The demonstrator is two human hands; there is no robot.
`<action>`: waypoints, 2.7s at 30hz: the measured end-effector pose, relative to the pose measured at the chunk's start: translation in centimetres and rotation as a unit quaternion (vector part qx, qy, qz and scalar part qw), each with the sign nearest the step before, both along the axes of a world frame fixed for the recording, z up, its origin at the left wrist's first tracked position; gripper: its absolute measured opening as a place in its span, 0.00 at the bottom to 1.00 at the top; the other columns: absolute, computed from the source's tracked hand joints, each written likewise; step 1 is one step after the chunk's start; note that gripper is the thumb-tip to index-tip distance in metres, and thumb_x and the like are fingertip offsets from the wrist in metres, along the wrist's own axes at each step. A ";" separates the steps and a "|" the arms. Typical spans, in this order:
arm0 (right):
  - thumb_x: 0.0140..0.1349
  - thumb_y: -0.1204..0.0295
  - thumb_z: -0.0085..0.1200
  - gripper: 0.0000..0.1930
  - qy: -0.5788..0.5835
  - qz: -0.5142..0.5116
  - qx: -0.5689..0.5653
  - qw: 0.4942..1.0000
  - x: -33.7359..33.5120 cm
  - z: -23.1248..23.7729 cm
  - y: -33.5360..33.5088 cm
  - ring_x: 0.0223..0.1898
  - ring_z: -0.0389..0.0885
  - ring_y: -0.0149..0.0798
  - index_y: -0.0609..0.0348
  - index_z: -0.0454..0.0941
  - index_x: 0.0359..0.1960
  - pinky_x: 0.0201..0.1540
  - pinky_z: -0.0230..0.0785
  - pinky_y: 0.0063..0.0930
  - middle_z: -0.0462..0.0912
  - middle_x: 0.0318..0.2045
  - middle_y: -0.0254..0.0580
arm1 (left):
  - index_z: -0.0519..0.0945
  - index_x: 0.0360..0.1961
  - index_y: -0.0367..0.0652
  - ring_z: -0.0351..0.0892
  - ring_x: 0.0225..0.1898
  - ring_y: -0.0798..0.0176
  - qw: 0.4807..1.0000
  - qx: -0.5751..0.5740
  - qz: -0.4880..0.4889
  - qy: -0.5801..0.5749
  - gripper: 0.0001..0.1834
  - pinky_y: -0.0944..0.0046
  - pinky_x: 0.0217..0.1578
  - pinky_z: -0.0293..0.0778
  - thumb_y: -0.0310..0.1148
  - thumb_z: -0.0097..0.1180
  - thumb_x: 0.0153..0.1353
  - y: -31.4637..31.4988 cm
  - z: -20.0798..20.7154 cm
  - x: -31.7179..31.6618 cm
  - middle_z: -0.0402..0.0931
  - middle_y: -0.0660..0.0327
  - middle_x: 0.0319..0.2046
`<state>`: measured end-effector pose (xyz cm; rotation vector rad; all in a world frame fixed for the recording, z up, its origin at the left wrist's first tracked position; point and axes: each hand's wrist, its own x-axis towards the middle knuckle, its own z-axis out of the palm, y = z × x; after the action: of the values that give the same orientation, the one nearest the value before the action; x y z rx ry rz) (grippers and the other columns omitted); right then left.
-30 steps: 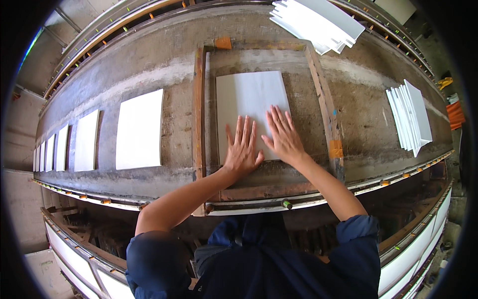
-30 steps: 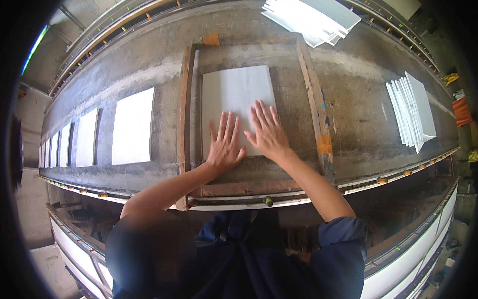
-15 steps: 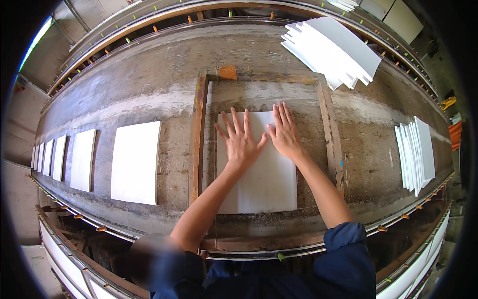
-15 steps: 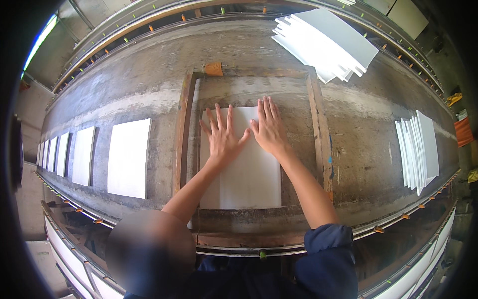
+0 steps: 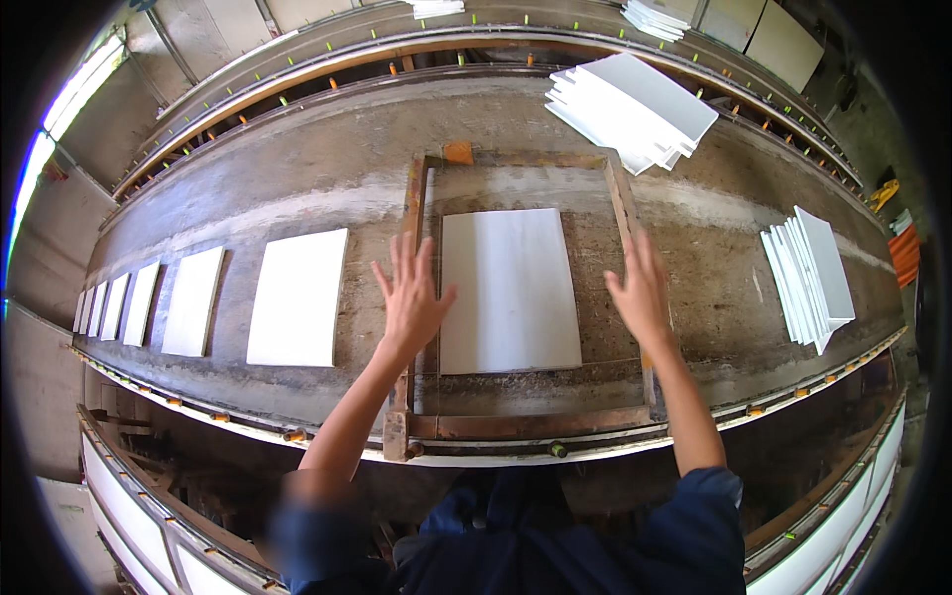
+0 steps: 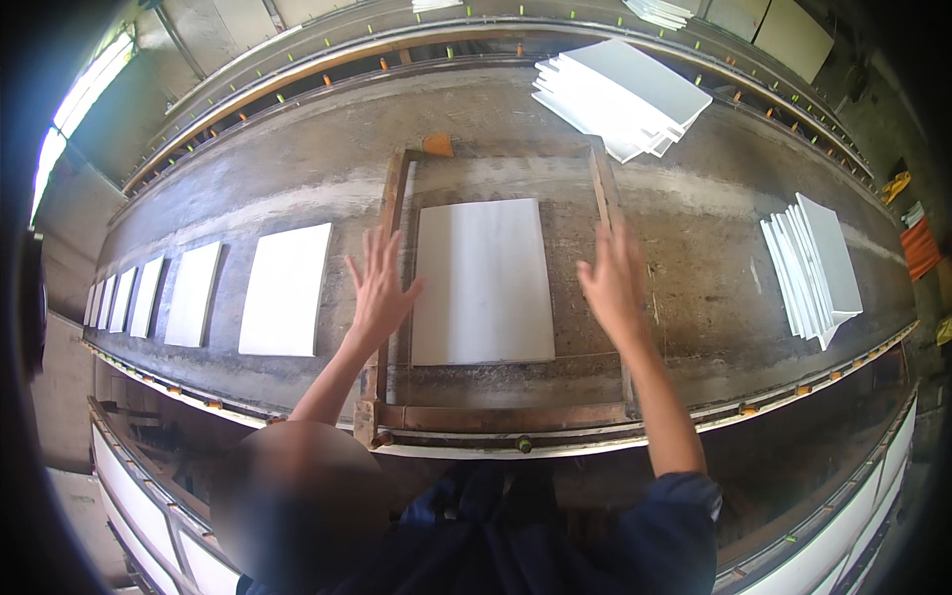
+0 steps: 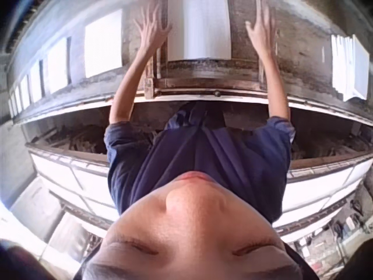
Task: The person repeatedly picks up white rectangular panels from a stack on a conveyor belt, places them into a wooden frame, and smooths them down with both hands. The person then removes the panel from the frame and places it onto a growing stack on the left side of the belt. This cycle is performed continuously throughout the clip.
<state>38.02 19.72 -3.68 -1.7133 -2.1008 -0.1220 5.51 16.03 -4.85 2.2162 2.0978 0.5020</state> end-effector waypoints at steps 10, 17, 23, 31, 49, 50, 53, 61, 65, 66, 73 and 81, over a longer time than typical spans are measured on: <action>0.56 0.65 0.56 0.41 0.062 -0.136 -0.223 0.963 4.2 -3.1 -1.0 0.64 0.49 0.59 0.67 0.44 0.64 0.63 0.49 0.45 0.49 0.62 0.65 | 0.45 0.66 0.48 0.58 0.59 0.47 0.946 0.048 -0.029 -0.319 0.47 0.53 0.55 0.60 0.15 0.50 0.45 -1.1 -4.7 -3.9 0.56 0.43 0.58; 0.52 0.68 0.59 0.40 0.120 -0.100 -0.160 0.975 6.7 -2.1 -0.2 0.62 0.52 0.60 0.69 0.49 0.62 0.61 0.53 0.43 0.52 0.61 0.67 | 0.49 0.66 0.54 0.70 0.41 0.49 0.944 0.031 -0.015 -0.328 0.47 0.56 0.41 0.70 0.13 0.49 0.43 -1.0 0.6 -2.7 0.69 0.45 0.44; 0.55 0.63 0.56 0.40 0.087 -0.092 -0.258 0.958 10.6 3.5 -0.8 0.64 0.50 0.58 0.67 0.46 0.63 0.64 0.50 0.42 0.50 0.63 0.62 | 0.56 0.63 0.52 0.65 0.57 0.50 0.952 -0.008 -0.052 -0.302 0.43 0.58 0.54 0.64 0.13 0.49 0.43 -3.0 6.6 0.9 0.65 0.46 0.56; 0.55 0.65 0.56 0.39 0.142 0.022 -0.329 0.933 19.8 5.3 -5.5 0.64 0.50 0.60 0.76 0.48 0.60 0.64 0.51 0.41 0.47 0.62 0.69 | 0.60 0.61 0.50 0.73 0.35 0.59 0.957 -0.066 0.018 -0.282 0.42 0.63 0.38 0.69 0.13 0.51 0.41 -9.9 10.9 10.8 0.72 0.54 0.33; 0.52 0.67 0.57 0.37 0.090 -0.066 -0.232 0.966 38.3 1.3 0.5 0.63 0.52 0.58 0.72 0.52 0.60 0.63 0.50 0.39 0.50 0.62 0.66 | 0.59 0.61 0.52 0.66 0.48 0.57 0.916 -0.082 0.005 -0.391 0.44 0.62 0.52 0.62 0.17 0.54 0.38 -0.9 3.2 28.5 0.68 0.53 0.43; 0.52 0.67 0.57 0.38 0.087 -0.068 -0.222 0.969 38.2 0.6 0.6 0.63 0.52 0.58 0.72 0.52 0.60 0.63 0.49 0.39 0.50 0.62 0.66 | 0.59 0.61 0.52 0.66 0.48 0.57 0.912 -0.085 0.011 -0.402 0.44 0.62 0.51 0.63 0.16 0.54 0.38 -1.2 3.1 28.7 0.68 0.53 0.42; 0.54 0.68 0.56 0.38 0.090 -0.056 -0.229 0.968 38.2 0.6 0.9 0.63 0.50 0.62 0.73 0.50 0.61 0.64 0.47 0.41 0.48 0.61 0.73 | 0.59 0.61 0.50 0.66 0.46 0.59 0.930 -0.059 0.004 -0.362 0.43 0.63 0.49 0.64 0.16 0.54 0.39 -0.9 2.4 28.6 0.68 0.54 0.41; 0.54 0.65 0.55 0.37 0.070 -0.048 -0.223 0.971 40.8 0.3 2.9 0.64 0.51 0.58 0.69 0.52 0.61 0.64 0.47 0.40 0.52 0.61 0.67 | 0.60 0.58 0.53 0.64 0.22 0.62 0.943 0.009 -0.024 -0.332 0.39 0.64 0.27 0.66 0.17 0.48 0.41 -1.0 1.5 30.0 0.60 0.61 0.18; 0.54 0.65 0.55 0.37 0.082 -0.039 -0.219 0.971 40.6 0.9 2.7 0.64 0.51 0.58 0.69 0.53 0.61 0.64 0.48 0.40 0.54 0.60 0.67 | 0.61 0.57 0.52 0.63 0.21 0.63 0.943 0.010 -0.009 -0.332 0.37 0.65 0.27 0.65 0.17 0.48 0.42 -1.3 1.8 30.3 0.59 0.61 0.18; 0.54 0.65 0.55 0.37 0.084 -0.040 -0.224 0.970 40.6 1.0 2.5 0.63 0.52 0.58 0.69 0.53 0.61 0.64 0.48 0.40 0.54 0.60 0.67 | 0.62 0.57 0.52 0.63 0.21 0.64 0.944 0.007 -0.009 -0.330 0.37 0.65 0.27 0.65 0.17 0.48 0.42 -1.3 2.0 30.3 0.59 0.61 0.18; 0.53 0.65 0.55 0.38 0.143 -0.044 -0.303 0.941 39.5 6.3 -0.4 0.64 0.52 0.54 0.67 0.51 0.62 0.64 0.49 0.38 0.52 0.62 0.62 | 0.65 0.54 0.49 0.69 0.32 0.62 0.934 -0.025 -0.015 -0.356 0.34 0.64 0.38 0.68 0.18 0.51 0.41 -3.2 6.3 29.0 0.70 0.58 0.28; 0.52 0.69 0.56 0.39 0.238 -0.019 -0.326 0.915 33.5 6.9 -0.4 0.64 0.53 0.52 0.65 0.48 0.63 0.63 0.49 0.38 0.52 0.62 0.60 | 0.65 0.54 0.48 0.69 0.43 0.58 0.924 -0.067 0.024 -0.375 0.35 0.63 0.47 0.64 0.20 0.51 0.39 -4.5 7.6 22.9 0.69 0.52 0.43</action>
<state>71.53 19.35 3.23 -1.8688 -1.8261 0.9906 28.39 11.48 2.77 1.5321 1.6964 0.9811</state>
